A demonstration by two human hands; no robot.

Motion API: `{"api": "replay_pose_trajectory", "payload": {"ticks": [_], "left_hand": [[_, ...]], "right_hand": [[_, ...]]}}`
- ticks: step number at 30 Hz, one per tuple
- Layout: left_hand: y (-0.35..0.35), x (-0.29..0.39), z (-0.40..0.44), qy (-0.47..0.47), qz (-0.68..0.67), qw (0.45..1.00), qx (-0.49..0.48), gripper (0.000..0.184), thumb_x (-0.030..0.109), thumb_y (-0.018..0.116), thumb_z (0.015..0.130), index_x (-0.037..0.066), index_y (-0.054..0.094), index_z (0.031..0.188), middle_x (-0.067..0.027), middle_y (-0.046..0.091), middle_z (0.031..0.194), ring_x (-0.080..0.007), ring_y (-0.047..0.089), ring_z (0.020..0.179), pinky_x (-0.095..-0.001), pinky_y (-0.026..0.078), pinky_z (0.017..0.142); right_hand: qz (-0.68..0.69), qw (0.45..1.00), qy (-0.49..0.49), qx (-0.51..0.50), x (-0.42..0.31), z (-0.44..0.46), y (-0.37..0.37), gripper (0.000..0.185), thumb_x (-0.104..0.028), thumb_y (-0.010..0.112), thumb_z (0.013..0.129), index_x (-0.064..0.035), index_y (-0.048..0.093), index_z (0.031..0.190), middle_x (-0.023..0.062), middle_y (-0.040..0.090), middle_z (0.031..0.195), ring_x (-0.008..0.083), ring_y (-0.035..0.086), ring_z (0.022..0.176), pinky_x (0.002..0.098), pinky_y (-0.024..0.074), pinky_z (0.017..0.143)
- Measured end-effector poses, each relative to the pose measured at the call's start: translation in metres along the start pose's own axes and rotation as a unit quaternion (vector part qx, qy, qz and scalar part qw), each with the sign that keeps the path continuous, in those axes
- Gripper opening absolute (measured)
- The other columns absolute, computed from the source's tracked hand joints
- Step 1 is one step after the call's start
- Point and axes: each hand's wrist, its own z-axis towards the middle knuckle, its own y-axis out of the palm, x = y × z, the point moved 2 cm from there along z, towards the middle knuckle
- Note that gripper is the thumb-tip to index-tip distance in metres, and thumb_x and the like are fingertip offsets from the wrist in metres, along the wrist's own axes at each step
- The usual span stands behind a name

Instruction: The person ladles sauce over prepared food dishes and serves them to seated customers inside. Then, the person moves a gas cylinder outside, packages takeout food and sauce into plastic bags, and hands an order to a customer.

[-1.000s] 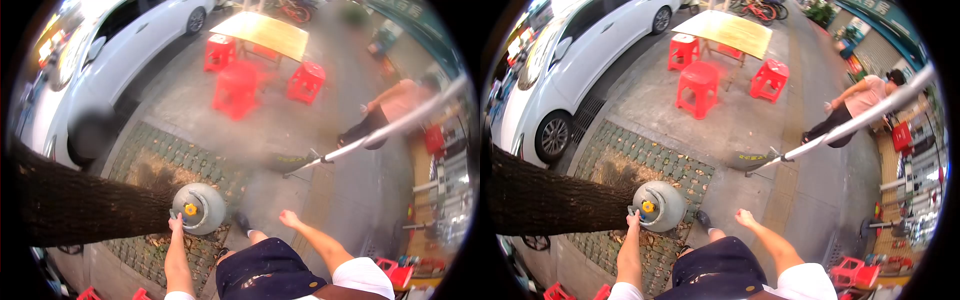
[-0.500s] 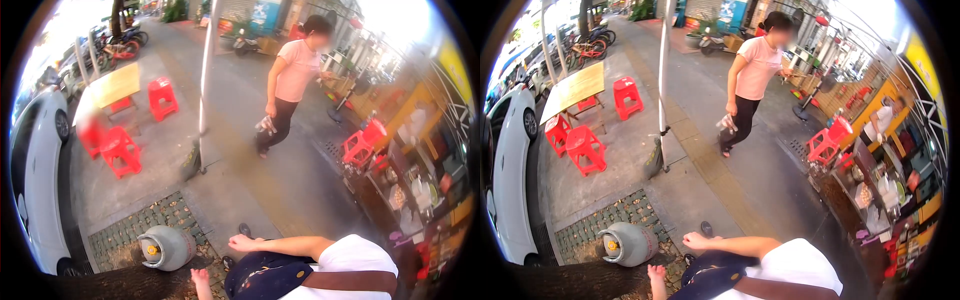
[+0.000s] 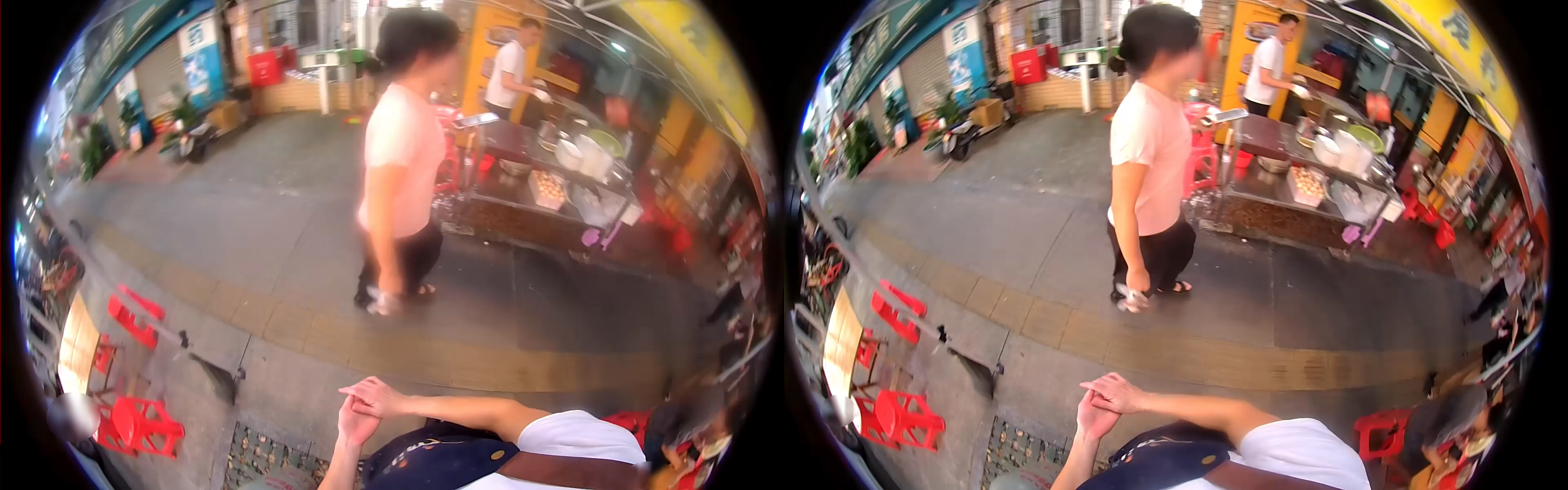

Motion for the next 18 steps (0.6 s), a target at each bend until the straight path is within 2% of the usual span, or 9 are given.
{"api": "replay_pose_trajectory", "payload": {"ticks": [1, 4, 5, 9, 10, 13, 15, 17, 18], "left_hand": [[0.001, -0.019, 0.034, -0.064, -0.026, 0.998, 0.012, 0.051, 0.04, 0.034, 0.098, 0.009, 0.038, 0.139, -0.0106, 0.043, 0.14, -0.0301, 0.032, 0.135, -0.0463, 0.02, 0.115], [0.025, -0.091, 0.113, -0.158, 0.162, 0.973, 0.049, 0.049, 0.037, 0.045, 0.097, 0.003, 0.044, 0.133, -0.0174, 0.042, 0.139, -0.0321, 0.037, 0.133, -0.046, 0.027, 0.112], [0.038, -0.115, 0.139, -0.164, 0.223, 0.959, 0.062, 0.048, 0.036, 0.048, 0.096, 0.002, 0.045, 0.131, -0.0186, 0.042, 0.139, -0.0323, 0.038, 0.132, -0.0459, 0.028, 0.112], [0.016, -0.158, 0.245, -0.103, 0.35, 0.922, 0.126, 0.036, 0.028, 0.053, 0.095, -0.002, 0.054, 0.116, -0.0181, 0.058, 0.114, -0.0306, 0.057, 0.106, -0.0415, 0.046, 0.096], [-0.014, -0.154, 0.27, -0.088, 0.43, 0.887, 0.145, 0.028, 0.026, 0.053, 0.095, 0.0, 0.057, 0.106, -0.0145, 0.061, 0.1, -0.0274, 0.061, 0.094, -0.0382, 0.05, 0.084], [-0.11, -0.119, 0.317, -0.069, 0.641, 0.724, 0.245, 0.024, 0.022, 0.052, 0.095, 0.005, 0.058, 0.079, -0.0057, 0.057, 0.062, -0.0187, 0.06, 0.057, -0.0315, 0.049, 0.052], [-0.143, -0.084, 0.319, -0.098, 0.777, 0.518, 0.343, 0.038, 0.029, 0.056, 0.09, -0.001, 0.059, 0.068, -0.0076, 0.056, 0.058, -0.0179, 0.054, 0.046, -0.0343, 0.045, 0.04], [-0.147, -0.065, 0.323, -0.157, 0.809, 0.363, 0.435, 0.033, 0.025, 0.055, 0.09, -0.006, 0.064, 0.082, -0.0158, 0.063, 0.067, -0.0235, 0.06, 0.052, -0.0386, 0.05, 0.043], [-0.168, -0.044, 0.331, -0.19, 0.819, 0.319, 0.438, 0.029, 0.022, 0.056, 0.09, -0.005, 0.064, 0.087, -0.0166, 0.065, 0.072, -0.025, 0.062, 0.053, -0.0391, 0.051, 0.044]], "right_hand": [[0.005, 0.997, 0.074, -0.009, 0.034, -0.028, -0.029, 0.042, -0.038, 0.049, 0.092, -0.0108, 0.055, 0.124, 0.0104, 0.061, 0.108, 0.028, 0.058, 0.108, 0.0445, 0.0401, 0.096], [-0.002, 0.983, 0.18, 0.017, 0.138, -0.136, -0.084, 0.032, -0.034, 0.051, 0.092, -0.0103, 0.057, 0.112, 0.0135, 0.062, 0.101, 0.0351, 0.062, 0.093, 0.0467, 0.0481, 0.08], [-0.023, 0.979, 0.199, 0.027, 0.162, -0.176, -0.106, 0.028, -0.033, 0.05, 0.093, -0.0091, 0.059, 0.105, 0.0156, 0.063, 0.101, 0.0386, 0.062, 0.088, 0.0501, 0.0498, 0.075], [-0.066, 0.876, 0.47, -0.088, 0.253, -0.34, -0.135, 0.031, -0.031, 0.052, 0.09, -0.0033, 0.066, 0.091, 0.0234, 0.066, 0.09, 0.0417, 0.062, 0.088, 0.0513, 0.0492, 0.075], [-0.059, 0.865, 0.497, -0.046, 0.256, -0.361, -0.14, 0.031, -0.031, 0.052, 0.089, -0.0032, 0.066, 0.09, 0.0236, 0.066, 0.09, 0.0416, 0.062, 0.089, 0.051, 0.0492, 0.075], [-0.029, 0.821, 0.567, 0.063, 0.269, -0.408, -0.17, 0.033, -0.032, 0.052, 0.09, -0.0028, 0.067, 0.086, 0.0236, 0.066, 0.088, 0.0411, 0.062, 0.089, 0.0499, 0.0492, 0.076], [0.006, 0.79, 0.603, 0.11, 0.288, -0.426, -0.188, 0.034, -0.032, 0.052, 0.09, -0.0024, 0.066, 0.084, 0.0228, 0.066, 0.085, 0.0408, 0.063, 0.087, 0.0493, 0.0493, 0.076], [0.039, 0.755, 0.633, 0.168, 0.302, -0.447, -0.229, 0.034, -0.033, 0.052, 0.091, -0.0028, 0.065, 0.083, 0.0216, 0.066, 0.084, 0.0399, 0.063, 0.085, 0.0482, 0.0493, 0.076], [0.051, 0.736, 0.646, 0.196, 0.311, -0.456, -0.252, 0.034, -0.034, 0.052, 0.091, -0.003, 0.064, 0.082, 0.0209, 0.066, 0.083, 0.0394, 0.063, 0.084, 0.0477, 0.0494, 0.076]]}}
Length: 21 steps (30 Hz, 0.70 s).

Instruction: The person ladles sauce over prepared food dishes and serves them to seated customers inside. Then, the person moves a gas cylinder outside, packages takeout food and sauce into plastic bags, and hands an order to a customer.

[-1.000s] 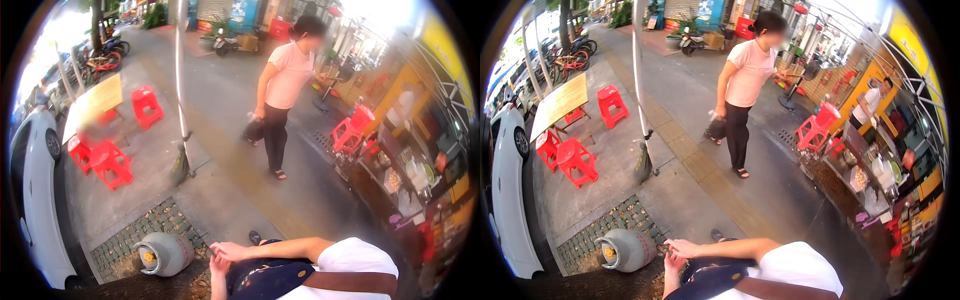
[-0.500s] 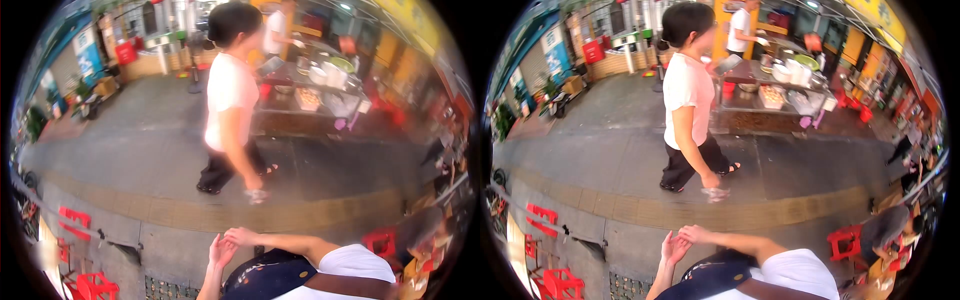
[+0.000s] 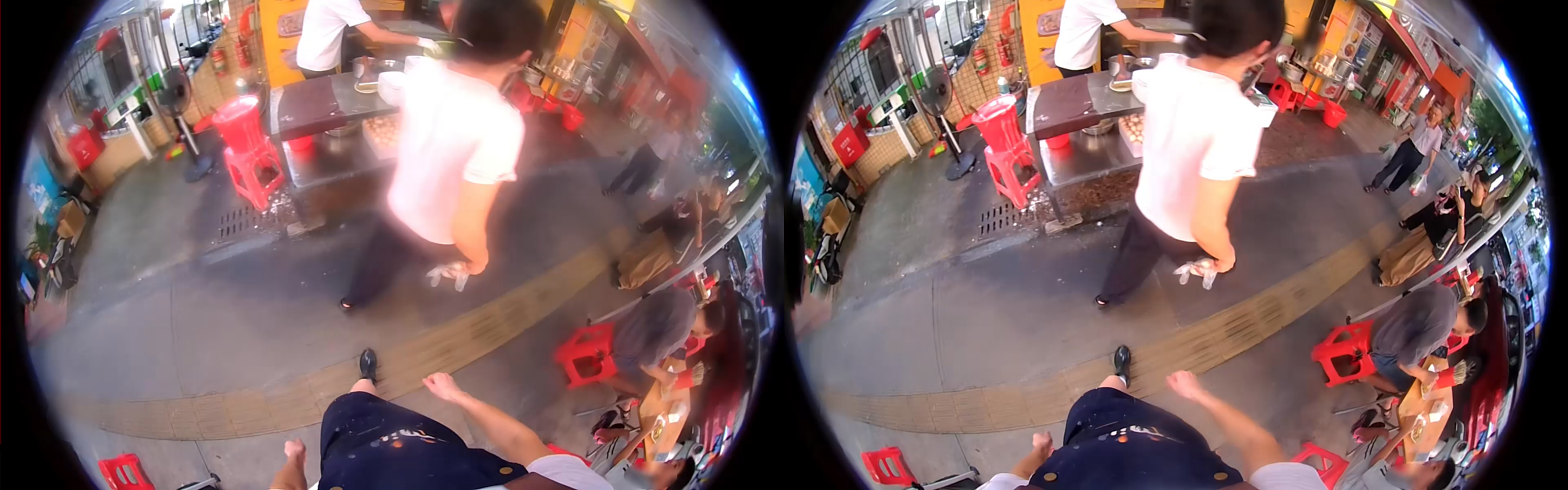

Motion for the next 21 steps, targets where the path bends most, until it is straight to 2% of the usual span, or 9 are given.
{"api": "replay_pose_trajectory", "payload": {"ticks": [4, 6, 7, 10, 11, 12, 15, 18, 21], "left_hand": [[0.022, 0.101, 0.021, -0.053, -0.024, 0.997, 0.05, 0.022, 0.015, 0.055, 0.089, -0.003, 0.063, 0.099, -0.0173, 0.069, 0.083, -0.0292, 0.066, 0.059, -0.041, 0.054, 0.051], [0.04, 0.204, 0.029, 0.048, -0.005, 0.995, 0.093, 0.019, 0.013, 0.054, 0.087, 0.001, 0.068, 0.093, -0.0144, 0.069, 0.079, -0.0284, 0.068, 0.062, -0.0388, 0.055, 0.055], [0.049, 0.271, 0.047, 0.106, 0.357, 0.918, -0.137, 0.018, 0.012, 0.055, 0.084, 0.005, 0.071, 0.085, -0.0125, 0.069, 0.073, -0.026, 0.069, 0.065, -0.0373, 0.055, 0.059], [0.103, 0.471, 0.04, 0.205, 0.087, 0.975, 0.017, 0.018, 0.019, 0.059, 0.083, 0.005, 0.07, 0.085, -0.0183, 0.069, 0.087, -0.0309, 0.069, 0.084, -0.0386, 0.056, 0.073], [0.115, 0.546, 0.022, 0.28, 0.069, 0.957, -0.015, 0.017, 0.018, 0.059, 0.083, 0.005, 0.07, 0.089, -0.0194, 0.069, 0.095, -0.0331, 0.067, 0.093, -0.0396, 0.055, 0.077], [0.139, 0.616, 0.021, 0.354, 0.033, 0.933, -0.052, 0.014, 0.016, 0.062, 0.08, 0.006, 0.07, 0.087, -0.0183, 0.07, 0.089, -0.0338, 0.068, 0.087, -0.0396, 0.055, 0.075], [0.148, 0.817, -0.122, 0.436, -0.01, 0.887, -0.154, 0.012, 0.015, 0.064, 0.082, 0.004, 0.069, 0.085, -0.0073, 0.068, 0.07, -0.0131, 0.066, 0.058, -0.0291, 0.054, 0.061], [0.202, 0.948, -0.169, 0.544, -0.012, 0.82, -0.175, 0.017, 0.018, 0.06, 0.087, 0.004, 0.068, 0.083, -0.0059, 0.067, 0.066, -0.0136, 0.064, 0.056, -0.0293, 0.051, 0.055], [0.244, 1.019, -0.213, 0.528, 0.024, 0.825, -0.2, 0.02, 0.021, 0.059, 0.089, 0.004, 0.067, 0.08, -0.0062, 0.066, 0.065, -0.0134, 0.064, 0.056, -0.029, 0.05, 0.055]], "right_hand": [[0.037, 0.993, 0.075, 0.088, 0.074, 0.062, -0.063, 0.025, -0.026, 0.051, 0.09, -0.0062, 0.064, 0.081, 0.0174, 0.067, 0.081, 0.0349, 0.064, 0.08, 0.0444, 0.0502, 0.077], [0.073, 0.976, 0.153, 0.137, 0.118, 0.077, -0.089, 0.019, -0.02, 0.051, 0.088, -0.008, 0.065, 0.082, 0.0156, 0.067, 0.08, 0.0313, 0.066, 0.077, 0.042, 0.0514, 0.076], [0.048, 0.972, 0.174, 0.149, 0.132, 0.079, -0.108, 0.017, -0.017, 0.051, 0.087, -0.0084, 0.065, 0.083, 0.0144, 0.067, 0.079, 0.029, 0.066, 0.076, 0.0408, 0.052, 0.074], [0.04, 0.95, 0.229, 0.21, 0.137, 0.09, -0.178, 0.014, -0.012, 0.052, 0.082, -0.0094, 0.066, 0.085, 0.0113, 0.068, 0.076, 0.0236, 0.067, 0.073, 0.0376, 0.0534, 0.07], [0.074, 0.935, 0.247, 0.243, 0.14, 0.097, -0.196, 0.014, -0.011, 0.052, 0.081, -0.0095, 0.066, 0.085, 0.0108, 0.068, 0.076, 0.0227, 0.067, 0.072, 0.0369, 0.0535, 0.069], [0.11, 0.918, 0.264, 0.274, 0.145, 0.102, -0.21, 0.014, -0.01, 0.053, 0.08, -0.0097, 0.066, 0.085, 0.0102, 0.068, 0.075, 0.0218, 0.067, 0.071, 0.0362, 0.0537, 0.068], [0.14, 0.889, 0.298, 0.319, 0.172, 0.134, -0.235, 0.013, -0.012, 0.054, 0.079, -0.0101, 0.066, 0.083, 0.0102, 0.069, 0.077, 0.0214, 0.068, 0.074, 0.035, 0.0538, 0.069], [0.169, 0.887, 0.381, 0.201, 0.273, 0.192, -0.206, 0.015, -0.017, 0.056, 0.08, -0.0087, 0.068, 0.085, 0.0141, 0.07, 0.083, 0.0268, 0.069, 0.08, 0.0376, 0.0541, 0.073], [-0.021, 0.955, 0.293, -0.03, 0.279, 0.241, -0.284, 0.021, -0.024, 0.059, 0.081, -0.0072, 0.069, 0.088, 0.0167, 0.069, 0.088, 0.032, 0.068, 0.086, 0.0415, 0.0536, 0.076]]}}
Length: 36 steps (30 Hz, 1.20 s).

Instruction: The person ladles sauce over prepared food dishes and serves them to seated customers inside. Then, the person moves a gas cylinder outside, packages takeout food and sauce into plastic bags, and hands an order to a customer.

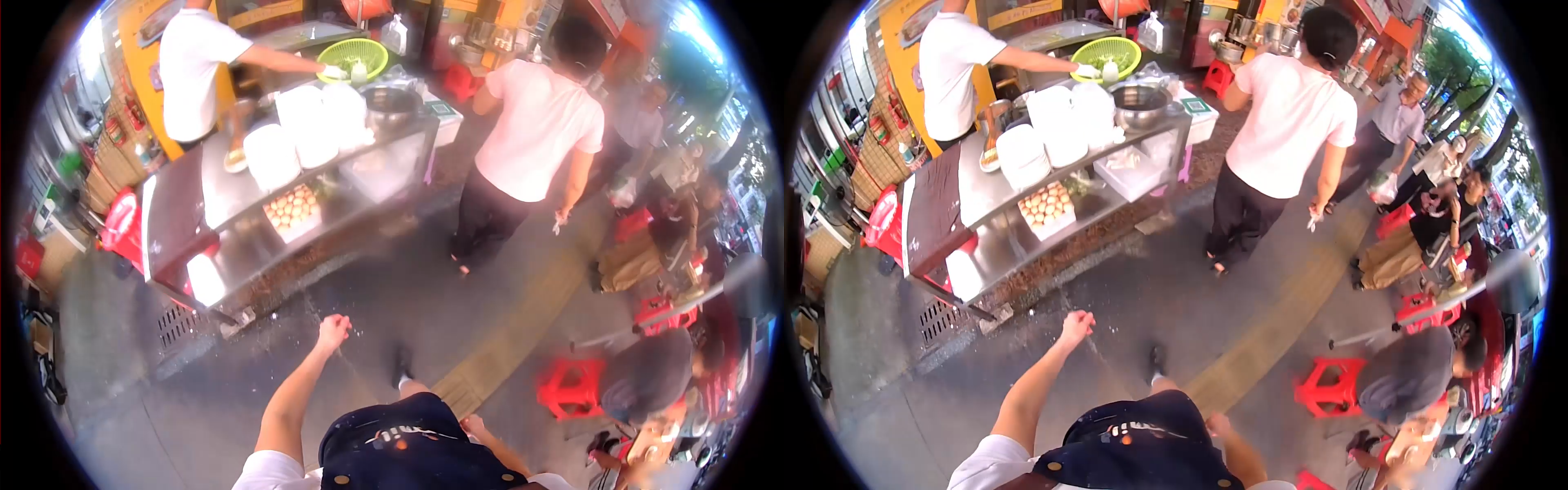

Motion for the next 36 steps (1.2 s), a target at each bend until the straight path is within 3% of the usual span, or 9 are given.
{"api": "replay_pose_trajectory", "payload": {"ticks": [1, 6, 7, 9, 17, 20, 22, 28, 36], "left_hand": [[0.013, 0.008, 0.019, -0.011, -0.012, 1.0, 0.001, 0.023, 0.022, 0.058, 0.09, 0.004, 0.067, 0.079, -0.0065, 0.066, 0.064, -0.0133, 0.064, 0.057, -0.0293, 0.05, 0.055], [0.039, -0.017, 0.067, -0.124, 0.095, 0.987, -0.049, 0.016, 0.018, 0.058, 0.083, 0.005, 0.067, 0.081, -0.0088, 0.068, 0.068, -0.0185, 0.067, 0.064, -0.0328, 0.054, 0.064], [0.043, -0.037, 0.088, -0.123, 0.097, 0.988, 0.006, 0.015, 0.015, 0.057, 0.078, 0.005, 0.067, 0.083, -0.0109, 0.069, 0.07, -0.0231, 0.069, 0.068, -0.0342, 0.054, 0.067], [0.041, -0.035, 0.115, -0.168, 0.087, 0.981, 0.033, 0.015, 0.016, 0.057, 0.079, 0.005, 0.067, 0.084, -0.0118, 0.069, 0.071, -0.0246, 0.069, 0.07, -0.0353, 0.055, 0.068], [0.091, -0.017, 0.299, -0.31, 0.082, 0.947, 0.038, 0.017, 0.014, 0.056, 0.077, 0.005, 0.068, 0.084, -0.0159, 0.07, 0.077, -0.0288, 0.07, 0.075, -0.0396, 0.055, 0.073], [0.127, -0.006, 0.413, -0.139, 0.359, 0.908, -0.166, 0.018, 0.015, 0.056, 0.076, 0.005, 0.069, 0.083, -0.0178, 0.07, 0.083, -0.0322, 0.068, 0.084, -0.0411, 0.054, 0.078], [0.14, 0.071, 0.463, -0.241, 0.073, 0.967, 0.033, 0.018, 0.017, 0.057, 0.078, 0.007, 0.07, 0.086, -0.0178, 0.069, 0.09, -0.0339, 0.066, 0.091, -0.0414, 0.052, 0.082], [0.167, 0.274, 0.591, -0.074, 0.017, 0.997, -0.024, 0.025, 0.031, 0.06, 0.083, 0.01, 0.069, 0.094, -0.0142, 0.069, 0.095, -0.0316, 0.066, 0.095, -0.0409, 0.051, 0.084], [0.222, 0.282, 0.625, -0.248, 0.011, 0.968, 0.025, 0.032, 0.034, 0.062, 0.083, 0.009, 0.068, 0.101, -0.0134, 0.07, 0.098, -0.0299, 0.065, 0.097, -0.0399, 0.05, 0.087]], "right_hand": [[0.086, 0.994, 0.057, 0.039, 0.006, 0.028, -0.015, 0.028, -0.031, 0.059, 0.081, -0.0084, 0.071, 0.091, 0.0165, 0.069, 0.09, 0.0354, 0.066, 0.09, 0.0459, 0.052, 0.079], [-0.131, 0.976, -0.129, 0.12, 0.024, 0.185, -0.163, 0.016, -0.027, 0.062, 0.074, -0.0147, 0.071, 0.077, 0.0116, 0.07, 0.083, 0.0311, 0.067, 0.082, 0.0433, 0.053, 0.072], [-0.079, 0.956, -0.158, 0.235, 0.017, 0.211, -0.208, 0.011, -0.021, 0.063, 0.071, -0.0126, 0.068, 0.069, 0.0109, 0.068, 0.073, 0.0282, 0.067, 0.073, 0.04, 0.0527, 0.066], [0.25, 0.952, -0.06, 0.167, -0.022, 0.224, -0.333, 0.01, -0.016, 0.058, 0.076, -0.0102, 0.066, 0.075, 0.0106, 0.067, 0.069, 0.0263, 0.067, 0.067, 0.0391, 0.0521, 0.065], [0.271, 0.942, -0.092, 0.176, -0.094, 0.399, -0.543, 0.016, -0.008, 0.051, 0.081, -0.0076, 0.062, 0.093, 0.0075, 0.066, 0.066, 0.0214, 0.065, 0.064, 0.0356, 0.0519, 0.063], [0.166, 0.965, -0.158, 0.132, -0.068, 0.468, -0.551, 0.018, -0.007, 0.051, 0.081, -0.0064, 0.064, 0.093, 0.0068, 0.066, 0.067, 0.0186, 0.065, 0.063, 0.0331, 0.0511, 0.055], [0.031, 0.959, -0.252, 0.126, -0.081, 0.475, -0.591, 0.019, -0.005, 0.051, 0.08, -0.0052, 0.064, 0.094, 0.0067, 0.065, 0.067, 0.0167, 0.064, 0.062, 0.0308, 0.0504, 0.049], [0.281, 0.935, -0.133, 0.173, -0.081, 0.568, -0.74, 0.011, -0.01, 0.058, 0.083, -0.0025, 0.065, 0.085, 0.0064, 0.064, 0.065, 0.0122, 0.063, 0.057, 0.0267, 0.0511, 0.048], [0.157, 0.948, -0.256, 0.101, -0.148, 0.77, -0.92, 0.029, -0.024, 0.06, 0.088, -0.0028, 0.061, 0.069, 0.0059, 0.06, 0.059, 0.016, 0.06, 0.054, 0.0316, 0.046, 0.05]]}}
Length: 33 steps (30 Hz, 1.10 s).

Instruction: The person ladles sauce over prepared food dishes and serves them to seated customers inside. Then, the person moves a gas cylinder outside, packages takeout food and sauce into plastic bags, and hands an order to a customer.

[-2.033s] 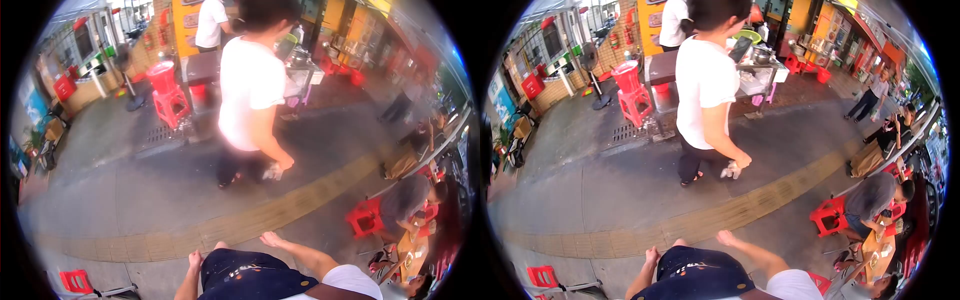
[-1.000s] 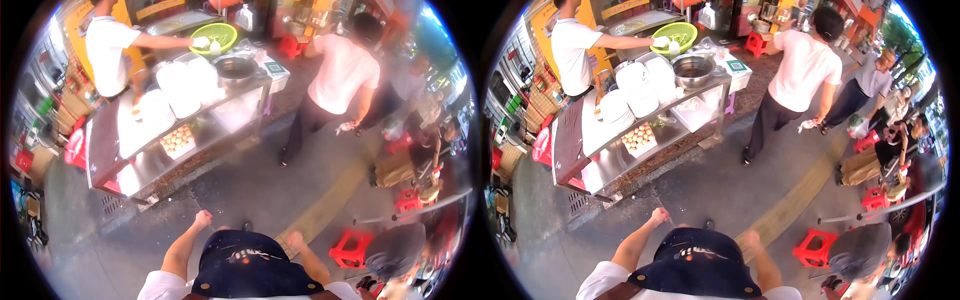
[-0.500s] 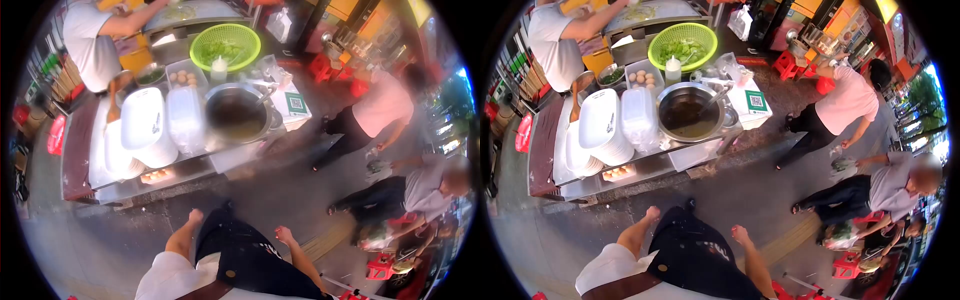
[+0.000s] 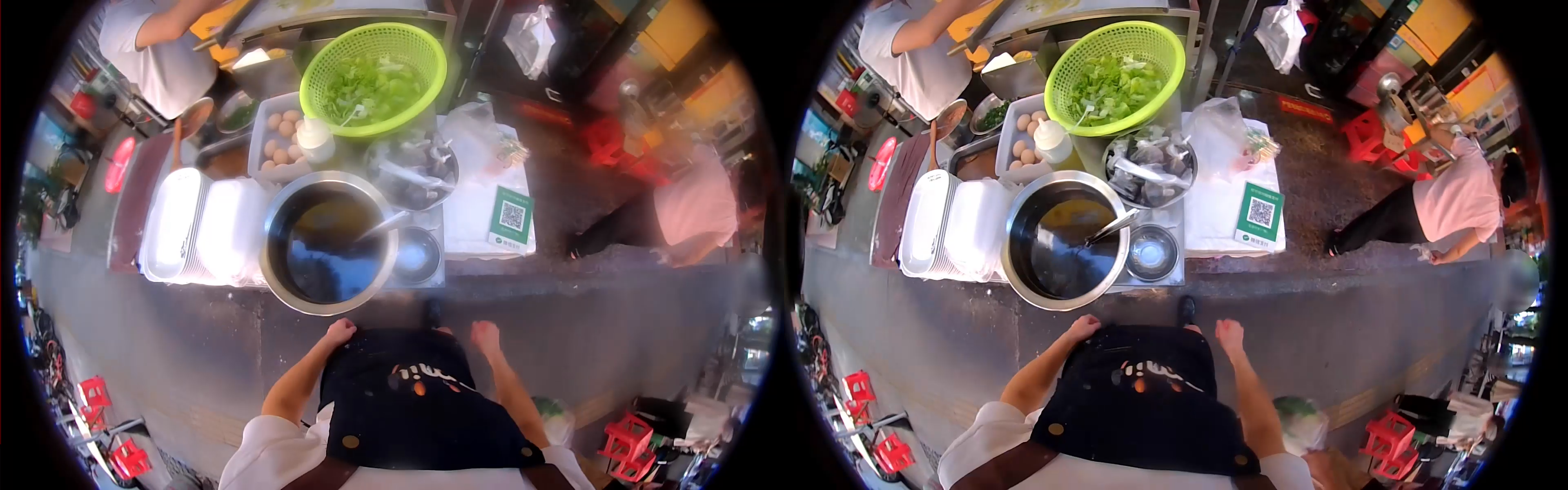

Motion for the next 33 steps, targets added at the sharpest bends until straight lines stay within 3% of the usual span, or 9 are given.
{"api": "replay_pose_trajectory", "payload": {"ticks": [3, 6, 9, 12, 16, 21, 27, 30, 33], "left_hand": [[0.015, 0.031, -0.037, -0.027, -0.015, 1.0, 0.004, 0.031, 0.033, 0.064, 0.086, 0.008, 0.068, 0.104, -0.0122, 0.07, 0.098, -0.0247, 0.066, 0.095, -0.0356, 0.05, 0.084], [-0.008, 0.156, -0.09, -0.007, -0.037, 0.999, 0.009, 0.03, 0.032, 0.063, 0.088, 0.006, 0.067, 0.101, -0.0101, 0.07, 0.091, -0.0202, 0.066, 0.084, -0.0326, 0.051, 0.078], [-0.053, 0.29, -0.131, 0.165, -0.133, 0.971, 0.11, 0.019, 0.019, 0.062, 0.09, 0.0, 0.063, 0.093, -0.009, 0.066, 0.081, -0.0162, 0.062, 0.073, -0.028, 0.049, 0.068], [-0.11, 0.37, -0.146, 0.264, -0.135, 0.917, 0.265, 0.007, 0.005, 0.062, 0.087, -0.002, 0.061, 0.088, -0.0104, 0.061, 0.074, -0.0152, 0.06, 0.068, -0.026, 0.048, 0.061], [-0.185, 0.371, -0.08, 0.331, -0.002, 0.836, 0.436, 0.007, 0.002, 0.059, 0.084, -0.001, 0.061, 0.091, -0.0134, 0.062, 0.082, -0.0211, 0.062, 0.072, -0.0307, 0.049, 0.062], [-0.238, 0.355, 0.003, 0.264, 0.078, 0.88, 0.387, 0.02, 0.004, 0.057, 0.081, 0.002, 0.062, 0.1, -0.0193, 0.063, 0.093, -0.0356, 0.062, 0.088, -0.0426, 0.05, 0.078], [-0.244, 0.372, 0.031, 0.239, 0.121, 0.909, 0.319, 0.03, 0.009, 0.06, 0.078, 0.003, 0.062, 0.108, -0.0235, 0.063, 0.101, -0.0396, 0.06, 0.1, -0.0461, 0.048, 0.086], [-0.251, 0.382, 0.027, 0.188, 0.126, 0.937, 0.265, 0.031, 0.011, 0.062, 0.077, 0.002, 0.062, 0.107, -0.0246, 0.062, 0.105, -0.0398, 0.059, 0.101, -0.0463, 0.048, 0.087], [-0.253, 0.392, 0.018, 0.144, 0.106, 0.958, 0.224, 0.034, 0.012, 0.063, 0.076, 0.002, 0.06, 0.109, -0.0264, 0.061, 0.107, -0.0398, 0.059, 0.103, -0.0457, 0.047, 0.089]], "right_hand": [[0.003, 0.993, -0.114, 0.004, -0.123, 0.063, -0.068, 0.022, -0.019, 0.056, 0.092, -0.0026, 0.06, 0.079, 0.007, 0.062, 0.061, 0.0196, 0.061, 0.056, 0.0321, 0.047, 0.055], [0.087, 0.947, -0.309, 0.012, -0.252, 0.09, -0.107, 0.008, -0.009, 0.058, 0.089, -0.0022, 0.057, 0.093, 0.0118, 0.063, 0.075, 0.0259, 0.063, 0.067, 0.0345, 0.0486, 0.062], [0.085, 0.87, -0.485, -0.02, -0.344, 0.109, -0.109, 0.015, -0.004, 0.063, 0.084, -0.0024, 0.057, 0.098, 0.0137, 0.059, 0.093, 0.0282, 0.06, 0.084, 0.0369, 0.049, 0.068], [-0.015, 0.813, -0.582, 0.001, -0.394, 0.122, -0.094, 0.019, -0.006, 0.067, 0.079, -0.0034, 0.057, 0.095, 0.0122, 0.055, 0.094, 0.0291, 0.055, 0.088, 0.0386, 0.0474, 0.071], [-0.138, 0.788, -0.597, 0.052, -0.407, 0.139, -0.087, 0.022, -0.01, 0.071, 0.076, -0.004, 0.057, 0.091, 0.0114, 0.052, 0.094, 0.0296, 0.051, 0.088, 0.04, 0.0442, 0.074], [-0.156, 0.744, -0.649, 0.013, -0.426, 0.14, -0.096, 0.021, -0.013, 0.071, 0.075, -0.0042, 0.058, 0.089, 0.0117, 0.052, 0.095, 0.0295, 0.051, 0.09, 0.0423, 0.0427, 0.075], [-0.15, 0.766, -0.624, -0.014, -0.464, 0.153, -0.053, 0.012, -0.013, 0.065, 0.082, -0.002, 0.06, 0.084, 0.0137, 0.053, 0.086, 0.033, 0.053, 0.086, 0.0429, 0.0435, 0.072], [0.003, 0.782, -0.618, -0.086, -0.476, 0.157, -0.057, 0.01, -0.01, 0.063, 0.083, -0.0005, 0.059, 0.085, 0.0144, 0.055, 0.086, 0.0343, 0.055, 0.086, 0.0403, 0.0451, 0.072], [0.091, 0.788, -0.596, -0.124, -0.494, 0.157, -0.076, 0.01, -0.01, 0.062, 0.085, -0.0003, 0.059, 0.085, 0.013, 0.057, 0.085, 0.0287, 0.058, 0.081, 0.0347, 0.0459, 0.071]]}}
